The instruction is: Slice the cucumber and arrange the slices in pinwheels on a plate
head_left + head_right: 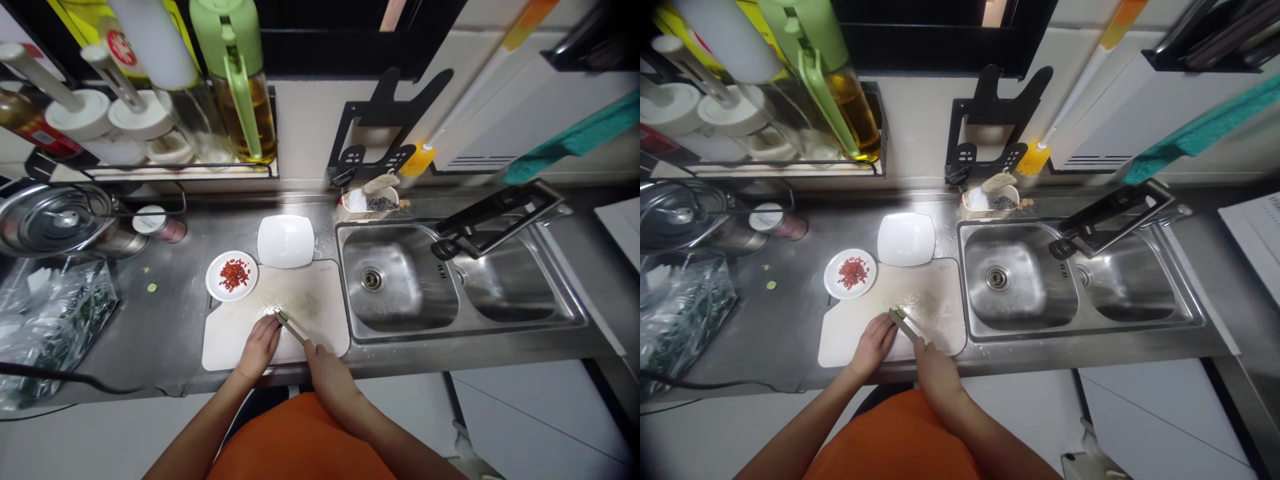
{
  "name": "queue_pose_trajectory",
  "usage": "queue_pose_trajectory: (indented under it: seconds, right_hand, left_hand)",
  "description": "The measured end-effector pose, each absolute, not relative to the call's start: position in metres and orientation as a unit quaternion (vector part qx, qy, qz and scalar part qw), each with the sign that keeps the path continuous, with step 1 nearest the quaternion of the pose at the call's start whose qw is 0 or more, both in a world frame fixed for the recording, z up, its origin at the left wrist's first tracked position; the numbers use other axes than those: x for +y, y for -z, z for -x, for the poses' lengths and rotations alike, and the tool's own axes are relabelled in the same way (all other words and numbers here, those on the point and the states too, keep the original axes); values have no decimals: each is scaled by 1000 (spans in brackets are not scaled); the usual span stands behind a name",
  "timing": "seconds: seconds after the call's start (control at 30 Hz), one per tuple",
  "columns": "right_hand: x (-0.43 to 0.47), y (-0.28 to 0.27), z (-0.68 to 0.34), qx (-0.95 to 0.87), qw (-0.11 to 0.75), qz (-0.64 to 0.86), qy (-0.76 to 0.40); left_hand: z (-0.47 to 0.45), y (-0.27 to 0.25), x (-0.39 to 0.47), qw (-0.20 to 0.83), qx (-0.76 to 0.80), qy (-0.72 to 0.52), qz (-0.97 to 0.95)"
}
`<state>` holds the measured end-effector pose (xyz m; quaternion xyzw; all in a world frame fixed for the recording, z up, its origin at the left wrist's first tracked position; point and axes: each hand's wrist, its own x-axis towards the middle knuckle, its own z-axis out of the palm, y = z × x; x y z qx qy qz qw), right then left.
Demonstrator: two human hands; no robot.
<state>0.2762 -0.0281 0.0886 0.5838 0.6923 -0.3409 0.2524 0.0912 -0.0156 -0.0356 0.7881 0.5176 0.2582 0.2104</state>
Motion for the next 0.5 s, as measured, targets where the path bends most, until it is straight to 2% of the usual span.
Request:
queue_pose_trajectory:
  seconds: [0.5]
  right_hand:
    - [-24, -86, -274, 692, 243, -588, 340]
  left_hand:
    - [-90, 40, -15, 196, 512, -264, -794]
